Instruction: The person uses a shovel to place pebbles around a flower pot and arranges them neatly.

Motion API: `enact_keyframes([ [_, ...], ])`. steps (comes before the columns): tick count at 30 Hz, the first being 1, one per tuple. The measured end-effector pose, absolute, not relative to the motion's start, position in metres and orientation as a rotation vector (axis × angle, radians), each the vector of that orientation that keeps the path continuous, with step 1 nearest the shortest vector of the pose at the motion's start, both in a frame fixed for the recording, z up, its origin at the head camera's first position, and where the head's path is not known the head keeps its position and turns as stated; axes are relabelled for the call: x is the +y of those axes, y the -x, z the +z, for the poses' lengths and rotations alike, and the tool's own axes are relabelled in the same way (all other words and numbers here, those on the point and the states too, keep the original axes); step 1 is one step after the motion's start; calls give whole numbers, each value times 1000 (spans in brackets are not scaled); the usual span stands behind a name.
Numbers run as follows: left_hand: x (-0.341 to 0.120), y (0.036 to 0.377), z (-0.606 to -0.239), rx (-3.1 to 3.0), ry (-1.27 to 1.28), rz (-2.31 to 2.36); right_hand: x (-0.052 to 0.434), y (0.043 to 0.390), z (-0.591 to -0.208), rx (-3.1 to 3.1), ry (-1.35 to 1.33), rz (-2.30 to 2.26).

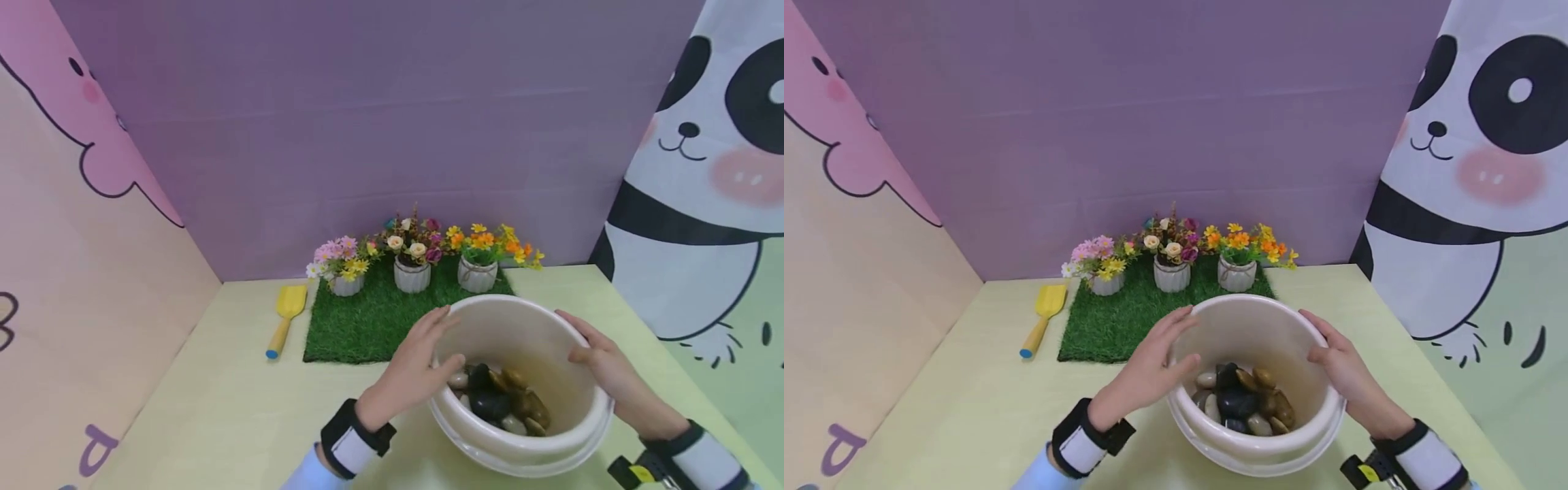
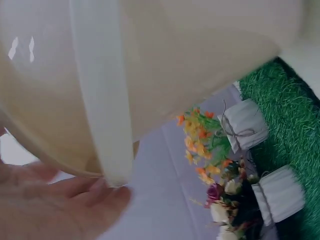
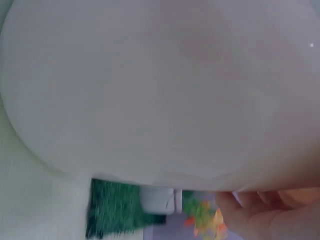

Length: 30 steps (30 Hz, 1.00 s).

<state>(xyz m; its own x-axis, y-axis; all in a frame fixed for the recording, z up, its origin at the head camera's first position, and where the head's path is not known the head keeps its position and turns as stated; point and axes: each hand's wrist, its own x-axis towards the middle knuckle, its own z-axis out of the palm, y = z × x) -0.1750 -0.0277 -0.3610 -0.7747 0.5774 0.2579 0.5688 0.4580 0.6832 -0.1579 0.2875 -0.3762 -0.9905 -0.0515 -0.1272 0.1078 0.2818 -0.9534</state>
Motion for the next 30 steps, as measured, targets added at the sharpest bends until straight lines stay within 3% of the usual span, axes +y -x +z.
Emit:
enact_keyframes([
  [9, -52, 193, -366, 2394, -775, 1572, 246, 148, -377, 2327, -95, -1921],
  [15, -77, 187, -369, 2338, -732, 1710, 216, 146, -373, 2304, -108, -1958],
  [30, -168, 156, -377, 2344, -316, 2084, 108, 150, -373, 2303, -5, -2083],
])
